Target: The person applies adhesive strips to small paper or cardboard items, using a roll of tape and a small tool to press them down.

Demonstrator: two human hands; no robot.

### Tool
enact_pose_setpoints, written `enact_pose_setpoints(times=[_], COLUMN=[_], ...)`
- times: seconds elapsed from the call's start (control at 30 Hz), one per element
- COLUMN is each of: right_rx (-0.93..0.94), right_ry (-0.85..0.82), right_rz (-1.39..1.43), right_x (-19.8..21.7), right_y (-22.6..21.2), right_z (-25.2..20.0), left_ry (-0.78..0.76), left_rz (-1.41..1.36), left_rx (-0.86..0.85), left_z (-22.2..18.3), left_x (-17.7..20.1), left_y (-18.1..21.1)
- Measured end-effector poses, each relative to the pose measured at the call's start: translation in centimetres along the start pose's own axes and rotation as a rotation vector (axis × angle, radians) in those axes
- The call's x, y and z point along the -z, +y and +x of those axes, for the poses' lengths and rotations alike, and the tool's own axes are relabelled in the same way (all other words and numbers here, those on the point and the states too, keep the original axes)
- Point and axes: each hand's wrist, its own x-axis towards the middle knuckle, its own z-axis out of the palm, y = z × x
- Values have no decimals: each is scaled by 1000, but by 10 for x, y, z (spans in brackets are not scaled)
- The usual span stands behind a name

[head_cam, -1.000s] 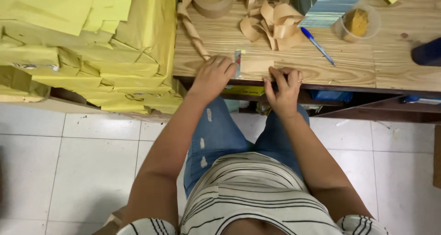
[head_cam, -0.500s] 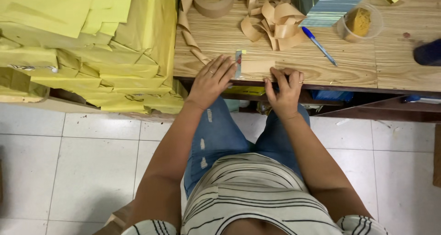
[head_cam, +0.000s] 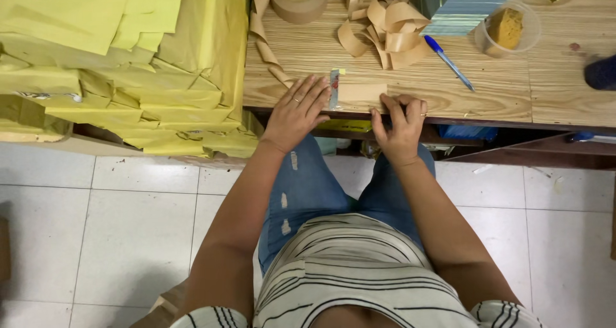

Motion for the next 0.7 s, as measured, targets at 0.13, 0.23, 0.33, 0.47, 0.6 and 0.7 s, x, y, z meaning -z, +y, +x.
enact_pose_setpoints(times=[0.13, 0.23, 0.33, 0.47, 0.6, 0.7], right_rx=[-1, -4, -1, -10, -21, -92], right_ry=[0, 5, 12, 0, -12, -93], right_rz=[-3, 4, 15, 7, 7, -35], right_x=[1, 2, 1, 1, 0, -11], right_y=[-2, -3, -3, -4, 0, 24], right_z=[2, 3, 3, 2, 4, -3], left_ry=[6, 6, 6, -8, -2, 19], left_rz=[15, 14, 10, -3, -31, -18], left_rx=[6, 6, 20, 12, 13, 20], left_z=[3, 3, 3, -1, -2, -2], left_x=[4, 5, 6, 1, -2, 0], left_y=[1, 1, 1, 1, -1, 1])
